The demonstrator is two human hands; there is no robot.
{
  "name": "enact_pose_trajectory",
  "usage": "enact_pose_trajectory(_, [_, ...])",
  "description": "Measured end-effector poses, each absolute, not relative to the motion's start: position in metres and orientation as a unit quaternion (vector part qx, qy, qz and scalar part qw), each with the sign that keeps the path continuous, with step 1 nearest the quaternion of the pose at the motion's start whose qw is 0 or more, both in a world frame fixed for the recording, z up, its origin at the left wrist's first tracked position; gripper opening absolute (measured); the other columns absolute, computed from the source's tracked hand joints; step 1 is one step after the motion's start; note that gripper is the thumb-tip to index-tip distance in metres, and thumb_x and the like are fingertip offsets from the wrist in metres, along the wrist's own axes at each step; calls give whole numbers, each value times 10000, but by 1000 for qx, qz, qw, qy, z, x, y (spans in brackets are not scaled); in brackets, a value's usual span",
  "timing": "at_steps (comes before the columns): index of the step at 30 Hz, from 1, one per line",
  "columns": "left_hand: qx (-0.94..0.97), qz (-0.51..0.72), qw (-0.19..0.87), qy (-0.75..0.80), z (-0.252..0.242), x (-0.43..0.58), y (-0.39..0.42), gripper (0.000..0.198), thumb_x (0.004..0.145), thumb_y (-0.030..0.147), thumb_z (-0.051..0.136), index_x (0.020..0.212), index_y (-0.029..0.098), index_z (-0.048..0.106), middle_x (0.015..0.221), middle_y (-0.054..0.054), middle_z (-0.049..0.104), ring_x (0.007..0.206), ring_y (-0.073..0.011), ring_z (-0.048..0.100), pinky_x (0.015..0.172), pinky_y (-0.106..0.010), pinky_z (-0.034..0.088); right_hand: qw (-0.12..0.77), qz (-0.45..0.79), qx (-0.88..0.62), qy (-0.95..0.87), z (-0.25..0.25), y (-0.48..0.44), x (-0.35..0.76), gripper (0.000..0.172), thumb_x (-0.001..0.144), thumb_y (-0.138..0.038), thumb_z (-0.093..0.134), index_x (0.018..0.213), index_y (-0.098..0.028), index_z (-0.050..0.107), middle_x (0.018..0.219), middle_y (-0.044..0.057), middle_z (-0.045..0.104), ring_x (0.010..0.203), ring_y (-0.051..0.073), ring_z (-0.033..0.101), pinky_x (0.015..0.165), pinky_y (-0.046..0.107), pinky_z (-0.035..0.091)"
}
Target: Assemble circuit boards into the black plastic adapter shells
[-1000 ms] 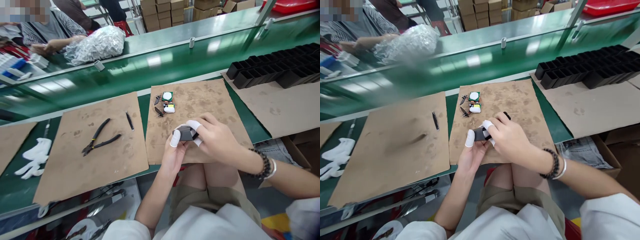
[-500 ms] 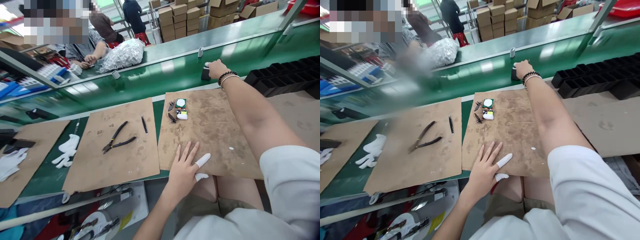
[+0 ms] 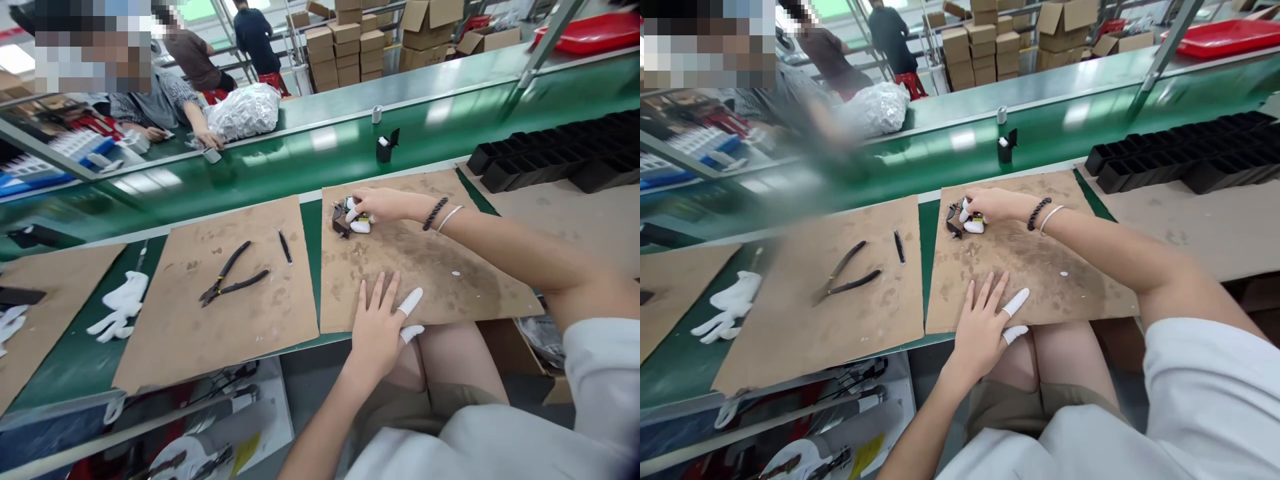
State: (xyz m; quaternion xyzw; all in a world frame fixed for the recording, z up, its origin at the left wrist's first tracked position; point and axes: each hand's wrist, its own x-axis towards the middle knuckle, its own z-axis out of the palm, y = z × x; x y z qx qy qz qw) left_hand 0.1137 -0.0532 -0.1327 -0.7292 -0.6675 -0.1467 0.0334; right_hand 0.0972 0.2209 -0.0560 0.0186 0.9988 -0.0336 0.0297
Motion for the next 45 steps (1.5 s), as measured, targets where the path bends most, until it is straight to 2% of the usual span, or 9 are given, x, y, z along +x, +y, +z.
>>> enact_pose_trajectory(6, [-732, -129, 48, -668, -132, 112, -56, 579, 1020, 491, 540, 1575, 341, 461, 1690, -82, 391, 1539, -384, 432, 1198, -669, 428, 96, -62, 113, 987, -39, 206, 122, 327, 797, -60, 696, 1111, -119, 767, 1031, 123, 749, 888, 236, 655, 735, 311, 420])
enact_pose_trajectory(9, [-732, -122, 54, -668, -132, 111, -57, 574, 1029, 437, 540, 1586, 347, 439, 1691, -70, 388, 1542, -379, 428, 1207, -660, 422, 86, -97, 191, 973, -28, 211, 159, 428, 848, -170, 721, 1275, -194, 705, 1036, 49, 768, 857, 186, 652, 743, 267, 451])
enact_pose_trajectory(15, [-737, -128, 72, -660, -132, 110, -57, 548, 1036, 439, 519, 1572, 340, 468, 1665, -86, 430, 1515, -400, 463, 1183, -675, 440, -50, -20, 535, 843, -14, 277, 260, 534, 1007, -231, 515, 1453, 58, 462, 1436, 365, 520, 1333, 402, 470, 1043, 495, 409])
enact_pose_trajectory(19, [-739, -125, 82, -657, -134, 109, -57, 556, 1031, 431, 534, 1575, 340, 464, 1665, -84, 430, 1510, -400, 468, 1179, -669, 449, -80, -74, 699, 707, -22, 319, 293, 746, 959, -448, 663, 1495, 13, 425, 1534, 369, 399, 1424, 424, 363, 1102, 519, 372])
enact_pose_trajectory(25, [-734, -139, 111, -656, -140, 109, -56, 538, 1042, 445, 504, 1571, 355, 467, 1653, -65, 455, 1487, -377, 505, 1164, -646, 478, -67, -99, 704, 700, -18, 343, 300, 1085, 732, -662, 834, 1562, -116, 397, 1599, 319, 340, 1463, 462, 346, 1102, 564, 414])
enact_pose_trajectory(30, [-733, -145, 116, -654, -141, 110, -56, 515, 1045, 429, 496, 1554, 349, 492, 1644, -67, 471, 1474, -378, 518, 1151, -658, 477, -42, -108, 717, 687, -17, 352, 312, 787, 870, -484, 783, 1465, -50, 504, 1391, 262, 599, 1216, 305, 619, 979, 395, 516])
enact_pose_trajectory(34, [-734, -139, 108, -656, -139, 110, -57, 541, 1034, 421, 528, 1567, 341, 474, 1655, -74, 458, 1490, -380, 495, 1163, -657, 462, -40, -81, 717, 691, -15, 336, 308, 494, 962, -399, 665, 1346, -98, 592, 1269, 182, 681, 1080, 252, 675, 892, 400, 546])
enact_pose_trajectory(38, [-739, -120, 82, -658, -136, 110, -58, 597, 1017, 411, 571, 1593, 360, 423, 1682, -72, 418, 1526, -374, 446, 1187, -650, 439, -57, -30, 662, 746, -7, 303, 283, 631, 886, -269, 669, 1414, 33, 501, 1301, 353, 631, 1178, 376, 640, 869, 406, 485])
enact_pose_trajectory(45, [-733, -107, 50, -670, -134, 112, -57, 586, 1019, 428, 564, 1585, 334, 444, 1709, -89, 364, 1557, -382, 396, 1213, -668, 405, 45, -41, 306, 950, -30, 232, 209, 818, 695, -139, 716, 1490, -221, 541, 1137, 135, 722, 1117, 352, 631, 882, 358, 485])
